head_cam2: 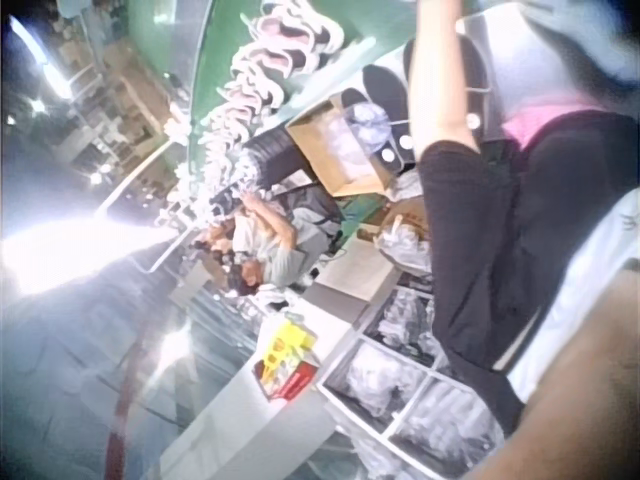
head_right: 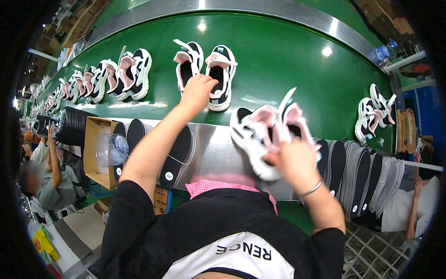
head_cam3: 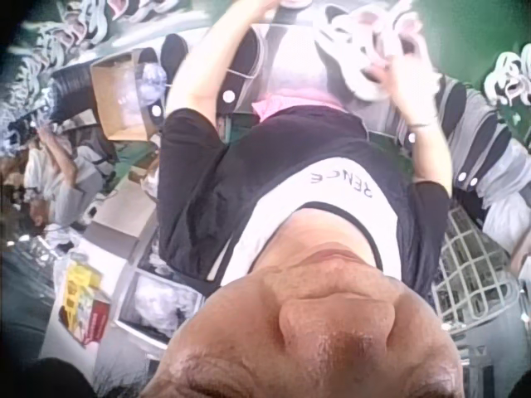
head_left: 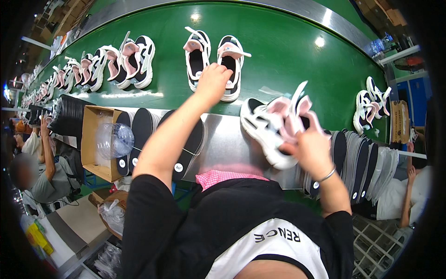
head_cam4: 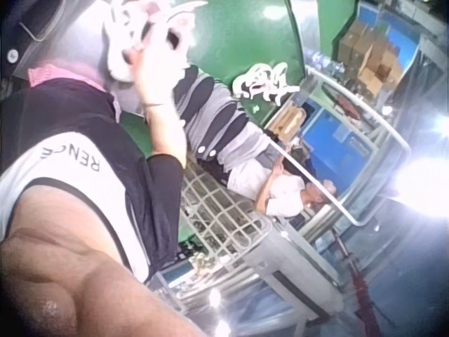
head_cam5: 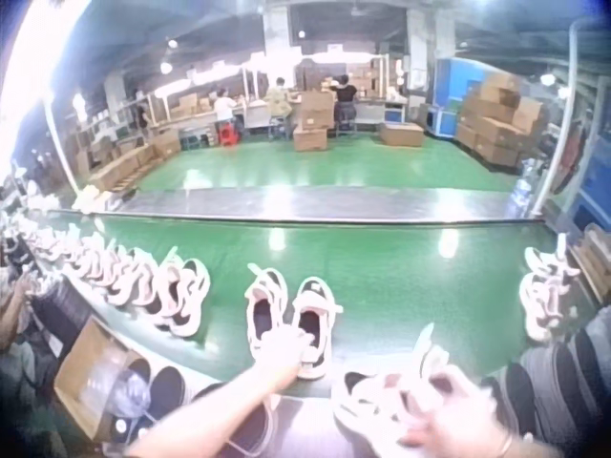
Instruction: The person places black insoles into white and pink sneakers by hand, reaching for components from a stack and inserting them into the shoes before placing the finished shoes onto a green conveyor belt.
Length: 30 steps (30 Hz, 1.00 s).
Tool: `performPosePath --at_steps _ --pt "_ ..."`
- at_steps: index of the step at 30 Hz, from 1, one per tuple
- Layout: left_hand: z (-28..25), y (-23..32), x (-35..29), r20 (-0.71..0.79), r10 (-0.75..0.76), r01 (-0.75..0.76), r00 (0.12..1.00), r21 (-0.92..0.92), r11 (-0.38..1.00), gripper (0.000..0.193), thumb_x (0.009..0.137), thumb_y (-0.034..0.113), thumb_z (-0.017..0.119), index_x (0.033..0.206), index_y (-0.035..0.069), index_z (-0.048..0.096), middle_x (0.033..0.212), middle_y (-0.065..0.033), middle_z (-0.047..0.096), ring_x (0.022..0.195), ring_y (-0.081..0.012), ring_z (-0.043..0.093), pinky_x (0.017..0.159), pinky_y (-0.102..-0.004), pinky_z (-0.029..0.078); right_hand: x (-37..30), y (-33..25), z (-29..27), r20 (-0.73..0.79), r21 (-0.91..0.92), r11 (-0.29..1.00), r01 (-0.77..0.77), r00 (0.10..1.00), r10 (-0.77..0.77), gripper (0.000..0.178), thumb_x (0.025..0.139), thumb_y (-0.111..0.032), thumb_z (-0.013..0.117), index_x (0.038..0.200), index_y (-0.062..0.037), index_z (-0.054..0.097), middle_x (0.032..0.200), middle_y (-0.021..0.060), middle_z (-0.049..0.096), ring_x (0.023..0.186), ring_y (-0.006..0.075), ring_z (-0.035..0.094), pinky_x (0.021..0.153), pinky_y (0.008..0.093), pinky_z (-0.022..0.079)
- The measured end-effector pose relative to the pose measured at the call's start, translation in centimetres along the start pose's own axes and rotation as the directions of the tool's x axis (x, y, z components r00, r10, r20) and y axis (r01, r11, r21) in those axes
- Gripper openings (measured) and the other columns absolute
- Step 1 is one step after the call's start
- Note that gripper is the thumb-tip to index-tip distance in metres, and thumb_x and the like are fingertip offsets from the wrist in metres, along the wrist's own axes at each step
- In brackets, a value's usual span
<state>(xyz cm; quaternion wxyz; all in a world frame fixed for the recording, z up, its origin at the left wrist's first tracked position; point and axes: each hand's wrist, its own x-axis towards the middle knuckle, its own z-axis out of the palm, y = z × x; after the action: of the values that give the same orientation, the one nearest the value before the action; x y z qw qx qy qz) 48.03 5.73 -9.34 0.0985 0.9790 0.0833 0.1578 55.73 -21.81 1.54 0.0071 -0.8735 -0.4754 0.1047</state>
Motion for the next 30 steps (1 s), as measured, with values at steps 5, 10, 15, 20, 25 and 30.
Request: performPosePath --at_steps 5,10,15,20,25,30 --pt "1.9 -1.0 4.9 0.692 0.163 -0.494 0.703 0.311 0.812 0.019 0.073 0.017 0.052 0.09 0.016 0.061 0.086 -0.0012 0.06 0.087 -0.019 0.054 0.078 -0.0329 0.039 -5.1 -4.0 5.3 0.162 0.169 0.984 -0.062 0.986 0.034 0.035 0.067 -0.039 0.064 0.069 -0.0054 0.058 0.069 0.011 0.056 0.062 0.0259 0.057 0.051 0.0353 0.045" --pt "2.7 -0.7 7.2 0.904 -0.031 -0.594 0.426 0.305 0.744 0.027 0.075 0.025 0.056 0.101 0.021 0.061 0.107 -0.0035 0.058 0.101 -0.0215 0.053 0.084 -0.0379 0.034 -6.3 -3.4 6.8 0.118 0.375 0.915 -0.145 0.987 0.108 0.031 0.068 -0.037 0.065 0.071 -0.0078 0.055 0.07 0.0081 0.051 0.069 0.0261 0.055 0.057 0.0374 0.044" --pt "6.3 -3.0 7.1 0.888 -0.038 -0.581 0.459 0.332 0.743 0.029 0.069 0.021 0.06 0.098 0.017 0.063 0.103 -0.0044 0.06 0.102 -0.023 0.053 0.084 -0.04 0.035 -6.4 -3.2 7.3 0.166 0.411 0.89 -0.197 0.976 0.14 0.032 0.067 -0.037 0.066 0.075 -0.0084 0.054 0.075 0.0091 0.049 0.069 0.0277 0.055 0.056 0.0378 0.044" --pt "5.3 -2.2 7.5 0.901 -0.017 -0.601 0.433 0.303 0.74 0.025 0.066 0.019 0.062 0.09 0.015 0.065 0.097 -0.0047 0.062 0.096 -0.023 0.056 0.08 -0.0394 0.037 -6.6 -2.8 7.1 0.176 0.438 0.882 -0.175 0.979 0.107 0.033 0.068 -0.037 0.066 0.082 -0.0097 0.054 0.082 0.0107 0.048 0.068 0.0293 0.055 0.055 0.0389 0.044" --pt "1.6 -1.4 6.3 0.732 0.069 -0.418 0.678 0.306 0.856 0.017 0.066 0.012 0.058 0.08 0.01 0.066 0.087 -0.0085 0.062 0.082 -0.0258 0.059 0.07 -0.0354 0.045 -7.3 -2.8 7.7 0.153 0.371 0.92 -0.128 0.985 0.075 0.03 0.068 -0.033 0.065 0.085 -0.0116 0.054 0.086 0.012 0.047 0.064 0.0313 0.055 0.055 0.0406 0.045" --pt "-4.0 3.1 2.6 -0.073 -0.086 0.057 0.994 -0.331 0.942 0.019 0.075 0.003 0.045 0.09 0.001 0.058 0.085 -0.0155 0.059 0.078 -0.0313 0.056 0.07 -0.0344 0.045 -8.9 -1.1 7.8 0.102 0.282 0.931 -0.232 0.972 0.211 0.024 0.069 -0.03 0.064 0.083 -0.0128 0.055 0.084 0.0106 0.049 0.064 0.03 0.056 0.054 0.0401 0.044"
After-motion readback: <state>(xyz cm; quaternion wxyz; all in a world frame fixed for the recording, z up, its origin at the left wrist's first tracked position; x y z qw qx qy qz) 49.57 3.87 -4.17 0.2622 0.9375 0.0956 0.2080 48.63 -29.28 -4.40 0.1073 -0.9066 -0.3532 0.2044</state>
